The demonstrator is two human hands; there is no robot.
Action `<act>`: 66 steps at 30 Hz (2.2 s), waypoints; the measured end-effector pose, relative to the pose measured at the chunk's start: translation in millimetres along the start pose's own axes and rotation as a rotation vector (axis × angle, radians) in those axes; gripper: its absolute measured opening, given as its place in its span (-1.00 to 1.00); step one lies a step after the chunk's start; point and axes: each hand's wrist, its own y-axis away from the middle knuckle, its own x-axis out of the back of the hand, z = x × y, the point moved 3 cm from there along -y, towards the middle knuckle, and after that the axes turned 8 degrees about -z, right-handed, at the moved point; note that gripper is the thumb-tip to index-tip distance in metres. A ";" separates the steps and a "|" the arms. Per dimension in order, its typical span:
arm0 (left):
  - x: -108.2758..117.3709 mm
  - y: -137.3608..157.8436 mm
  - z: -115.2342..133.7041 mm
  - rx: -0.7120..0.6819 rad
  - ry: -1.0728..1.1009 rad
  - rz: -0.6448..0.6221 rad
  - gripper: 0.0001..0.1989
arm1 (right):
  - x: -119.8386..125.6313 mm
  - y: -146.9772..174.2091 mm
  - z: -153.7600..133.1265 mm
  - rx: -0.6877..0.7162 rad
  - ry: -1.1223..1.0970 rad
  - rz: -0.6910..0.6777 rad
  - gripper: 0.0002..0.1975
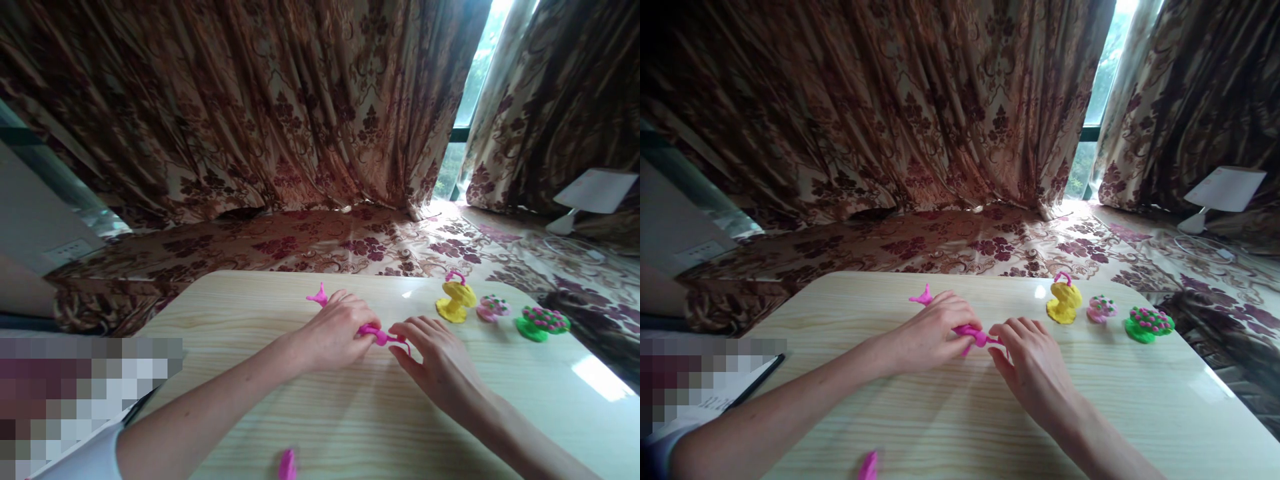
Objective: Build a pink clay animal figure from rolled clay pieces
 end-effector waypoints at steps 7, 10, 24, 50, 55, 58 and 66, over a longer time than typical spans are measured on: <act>-0.9 0.4 -0.5 -0.018 0.006 0.018 -0.86 | 1.7 7.0 5.7 -0.040 -0.019 0.005 -0.75; -1.2 0.4 0.5 -0.023 0.001 0.021 -0.86 | 2.3 5.2 2.1 -0.028 -0.040 -0.003 -0.82; 17.5 22.5 34.6 0.046 0.157 0.139 -0.77 | 42.1 33.2 3.7 -0.395 -0.845 0.037 -0.77; -60.2 148.5 170.0 0.164 1.424 0.339 -0.71 | 38.7 154.3 -145.8 -0.023 -0.633 0.166 -0.82; -70.2 158.3 173.3 0.197 1.561 0.436 -0.73 | 37.2 164.0 -163.6 0.056 -0.433 0.287 -0.87; -81.4 162.3 169.3 0.261 1.647 0.537 -0.79 | 27.1 161.5 -166.4 0.062 -0.435 0.296 -0.86; -91.4 170.6 159.6 0.317 1.614 0.597 -0.77 | 6.0 153.1 -166.8 0.080 -0.452 0.301 -0.78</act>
